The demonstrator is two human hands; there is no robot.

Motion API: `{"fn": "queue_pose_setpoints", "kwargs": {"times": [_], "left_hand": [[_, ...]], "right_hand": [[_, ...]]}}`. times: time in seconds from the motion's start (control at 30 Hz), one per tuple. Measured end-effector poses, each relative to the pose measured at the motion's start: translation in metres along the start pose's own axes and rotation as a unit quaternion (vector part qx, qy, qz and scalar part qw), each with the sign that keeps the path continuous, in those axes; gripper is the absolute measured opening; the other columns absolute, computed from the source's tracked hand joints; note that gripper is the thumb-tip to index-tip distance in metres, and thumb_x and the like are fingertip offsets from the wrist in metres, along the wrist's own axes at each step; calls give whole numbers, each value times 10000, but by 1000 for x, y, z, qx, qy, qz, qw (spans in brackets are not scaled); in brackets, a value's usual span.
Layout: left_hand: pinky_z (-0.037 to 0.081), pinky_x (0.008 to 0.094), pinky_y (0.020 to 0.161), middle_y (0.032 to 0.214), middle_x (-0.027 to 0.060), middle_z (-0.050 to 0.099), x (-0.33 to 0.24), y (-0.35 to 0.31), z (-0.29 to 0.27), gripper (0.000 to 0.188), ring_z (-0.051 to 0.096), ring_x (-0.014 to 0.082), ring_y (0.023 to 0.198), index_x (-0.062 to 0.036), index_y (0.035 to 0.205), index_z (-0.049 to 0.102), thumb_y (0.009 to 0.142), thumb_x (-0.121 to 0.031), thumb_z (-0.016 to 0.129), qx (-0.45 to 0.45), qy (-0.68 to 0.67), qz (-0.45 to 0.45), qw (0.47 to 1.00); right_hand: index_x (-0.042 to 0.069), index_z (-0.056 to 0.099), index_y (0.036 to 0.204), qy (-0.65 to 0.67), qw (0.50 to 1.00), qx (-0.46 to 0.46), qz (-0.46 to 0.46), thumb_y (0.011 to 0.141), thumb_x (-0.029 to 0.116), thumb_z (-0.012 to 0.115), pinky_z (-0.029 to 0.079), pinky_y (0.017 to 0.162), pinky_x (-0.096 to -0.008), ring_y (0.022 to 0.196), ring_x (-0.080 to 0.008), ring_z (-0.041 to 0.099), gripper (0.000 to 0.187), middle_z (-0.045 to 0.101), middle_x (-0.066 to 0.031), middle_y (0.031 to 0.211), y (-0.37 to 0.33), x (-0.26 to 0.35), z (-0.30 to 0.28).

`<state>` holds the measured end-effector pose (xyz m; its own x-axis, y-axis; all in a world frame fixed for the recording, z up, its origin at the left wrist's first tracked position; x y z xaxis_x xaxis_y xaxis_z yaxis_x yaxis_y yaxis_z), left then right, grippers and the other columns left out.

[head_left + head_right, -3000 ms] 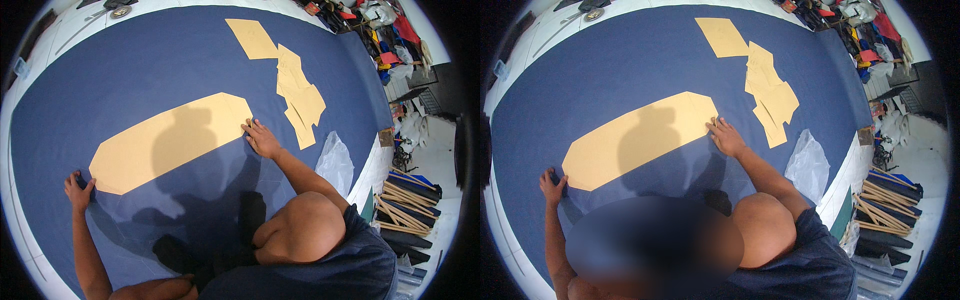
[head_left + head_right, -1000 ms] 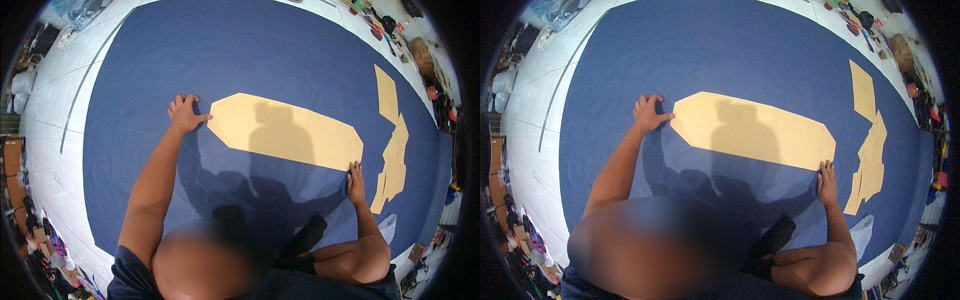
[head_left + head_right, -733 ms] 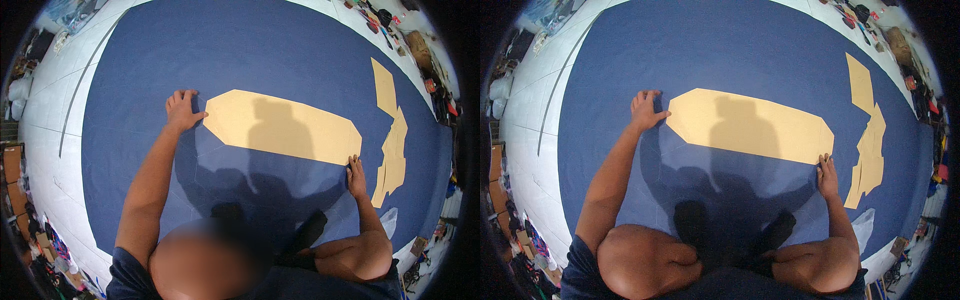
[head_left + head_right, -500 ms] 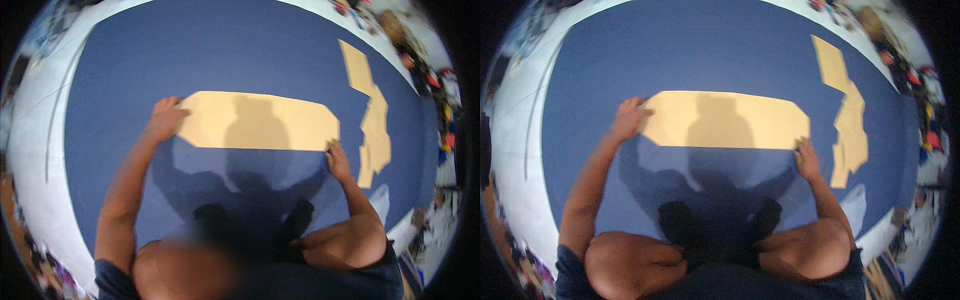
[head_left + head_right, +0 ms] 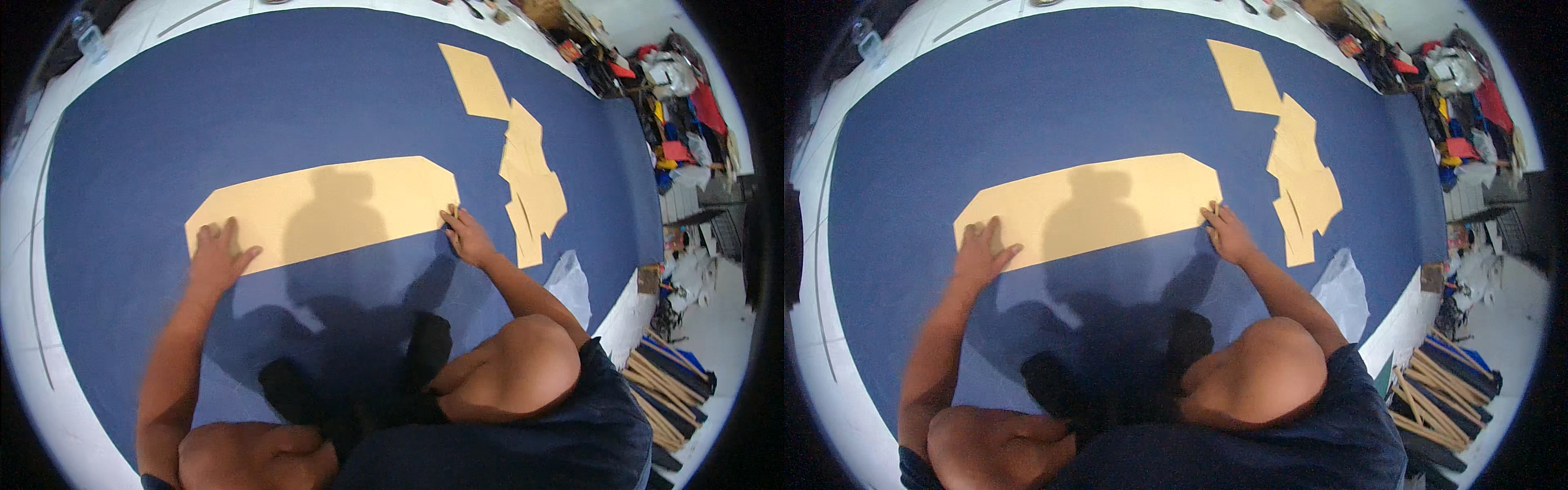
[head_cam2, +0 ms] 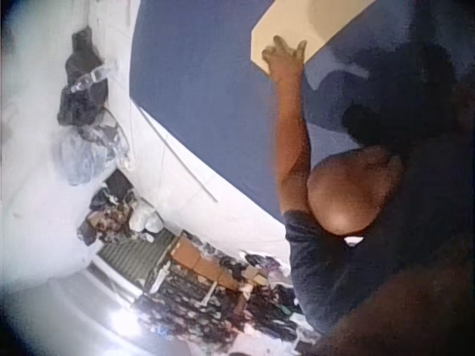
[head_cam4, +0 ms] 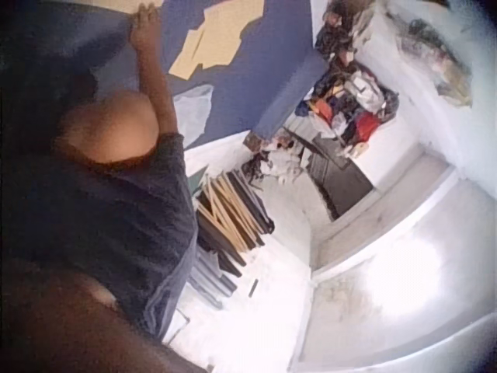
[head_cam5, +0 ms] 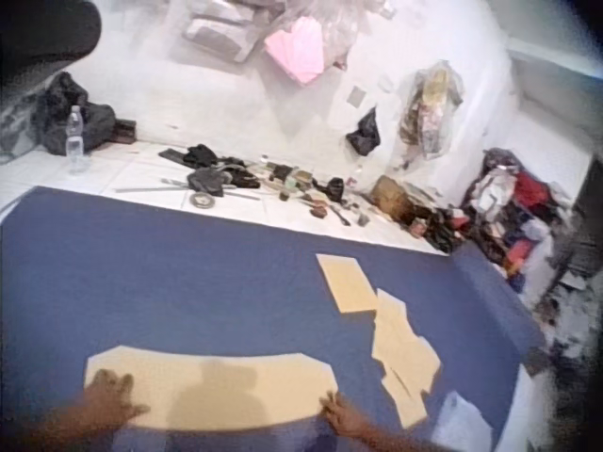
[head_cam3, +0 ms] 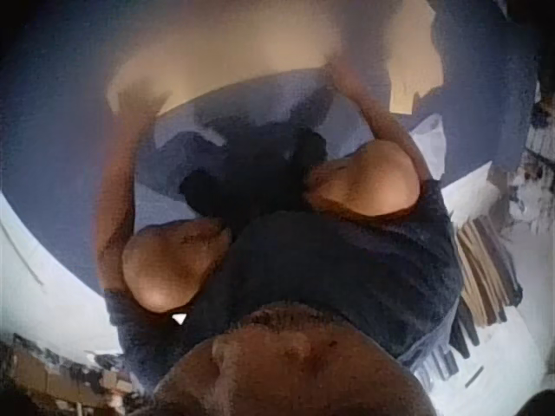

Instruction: The person traces several templates onto a large piece of blue fabric using a marker while sitting on the floor.

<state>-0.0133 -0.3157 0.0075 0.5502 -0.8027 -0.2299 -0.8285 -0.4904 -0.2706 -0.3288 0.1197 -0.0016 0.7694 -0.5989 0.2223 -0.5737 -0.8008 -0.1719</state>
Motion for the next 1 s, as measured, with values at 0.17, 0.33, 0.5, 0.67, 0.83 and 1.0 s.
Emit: {"fn": "queue_pose_setpoints", "kwargs": {"times": [0.17, 0.33, 0.5, 0.67, 0.83, 1.0], "left_hand": [[328, 554, 1188, 1563, 318, 320, 2, -5, 12, 958, 331, 513, 1435, -30, 1535, 399, 818, -527, 794, -8, 3, -32, 999], [317, 552, 1178, 1558, 281, 355, -14, 8, 28, 933, 331, 466, 1450, -11, 1550, 350, 858, -481, 761, 19, -12, -40, 999], [295, 547, 1186, 1572, 294, 335, -18, 3, 34, 882, 323, 473, 1455, 13, 1544, 344, 889, -444, 718, -20, -12, -62, 998], [241, 561, 1212, 1593, 320, 291, -25, -3, 61, 734, 298, 491, 1465, 16, 1544, 344, 942, -293, 627, -113, -40, -134, 984], [177, 564, 1242, 1567, 327, 334, -42, -9, 44, 662, 267, 479, 1498, 46, 1535, 369, 956, -221, 546, -124, -190, -124, 966], [245, 567, 1199, 1513, 296, 396, -44, -10, 48, 640, 363, 462, 1408, 61, 1471, 418, 932, -230, 604, -191, -311, -87, 927]], "right_hand": [[139, 496, 1484, -6, 997, 81, 18, 1000, 164, 561, 375, 1179, -485, 1407, -399, 455, 489, 473, -214, 1529, 8, 7, -8], [168, 509, 1474, -115, 987, 109, -27, 1028, 169, 473, 389, 1095, -556, 1311, -364, 546, 448, 581, -194, 1404, 52, 17, -63], [25, 585, 1281, -19, 982, 71, -175, 1060, 151, 468, 499, 905, -448, 1047, -385, 620, 280, 615, -212, 1142, 151, 205, -125], [23, 576, 1283, 208, 943, 112, -234, 1063, 197, 493, 506, 936, -443, 1052, -360, 651, 293, 668, -200, 1097, 184, 369, -67], [27, 667, 1201, 259, 890, 165, -336, 1030, 223, 548, 529, 903, -416, 989, -343, 693, 286, 711, -186, 1068, 183, 460, -4], [15, 686, 1107, 240, 872, 244, -350, 983, 161, 634, 542, 878, -377, 934, -267, 696, 198, 718, -125, 1036, 180, 482, 29]]}}
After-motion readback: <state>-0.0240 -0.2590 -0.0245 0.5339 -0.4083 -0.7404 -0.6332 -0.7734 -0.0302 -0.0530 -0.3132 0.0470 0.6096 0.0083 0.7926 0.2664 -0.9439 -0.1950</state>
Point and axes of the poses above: each hand's wrist, its own y-axis towards the middle knuckle, its own z-axis out of the palm, x = y × z, the point moved 7 cm from there along y, towards the middle knuckle
